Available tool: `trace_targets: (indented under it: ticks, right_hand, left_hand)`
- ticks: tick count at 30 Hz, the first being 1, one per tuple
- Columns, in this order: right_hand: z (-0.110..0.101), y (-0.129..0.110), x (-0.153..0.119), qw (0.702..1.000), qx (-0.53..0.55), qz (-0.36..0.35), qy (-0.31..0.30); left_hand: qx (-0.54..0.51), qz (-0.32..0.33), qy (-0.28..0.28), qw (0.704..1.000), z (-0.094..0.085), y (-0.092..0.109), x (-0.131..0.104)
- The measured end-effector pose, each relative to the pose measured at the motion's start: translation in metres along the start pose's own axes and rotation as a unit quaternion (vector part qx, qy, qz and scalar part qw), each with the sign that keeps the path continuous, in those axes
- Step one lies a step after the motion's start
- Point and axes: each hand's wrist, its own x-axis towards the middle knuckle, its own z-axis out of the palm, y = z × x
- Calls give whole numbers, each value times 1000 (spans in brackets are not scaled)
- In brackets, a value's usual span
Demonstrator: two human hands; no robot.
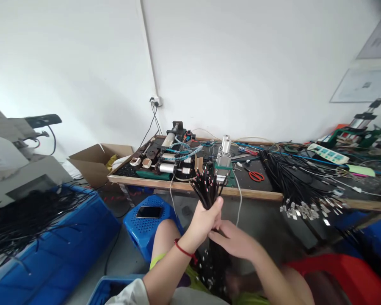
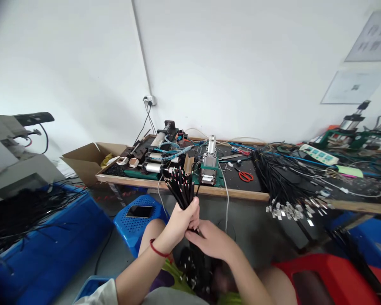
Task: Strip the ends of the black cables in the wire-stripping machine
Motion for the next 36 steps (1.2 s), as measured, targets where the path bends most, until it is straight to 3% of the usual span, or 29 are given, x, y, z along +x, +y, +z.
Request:
trace_targets:
  ticks: [3,5,10,14,20,25,27,31,36]
  right_hand:
    - [-33,-30,6,996,-57,-59,28]
    - [-38,-49,11,991,-73,-96,64]
    - [-13,-89,29,964,-152,-150,156]
    - [-6,-109,34,941,-220,-183,178]
    - [-8,-121,45,920,-273,-208,191]
    - [-13,-128,61,923,-281,-224,140]
    - [-13,-128,62,912,-279,-245,174]
    - [-1,-122,55,867,-259,-296,305]
    - [21,-114,55,855,-228,-324,335]
  left_hand:
    - [7,7,0,1000,-2,-7,3]
    - [17,18,4,1000,1,-12,6]
    - [11,52,16,998,11,-9,9]
    - [-11,49,-18,999,7,4,-4]
    - [-66,66,-46,995,-1,15,-27]
    - [-75,81,-3,994,-9,30,-32]
    - [-73,83,32,993,-12,38,-32]
    - [-53,89,93,990,-12,50,-28]
    - [5,96,124,988,-8,56,-23]
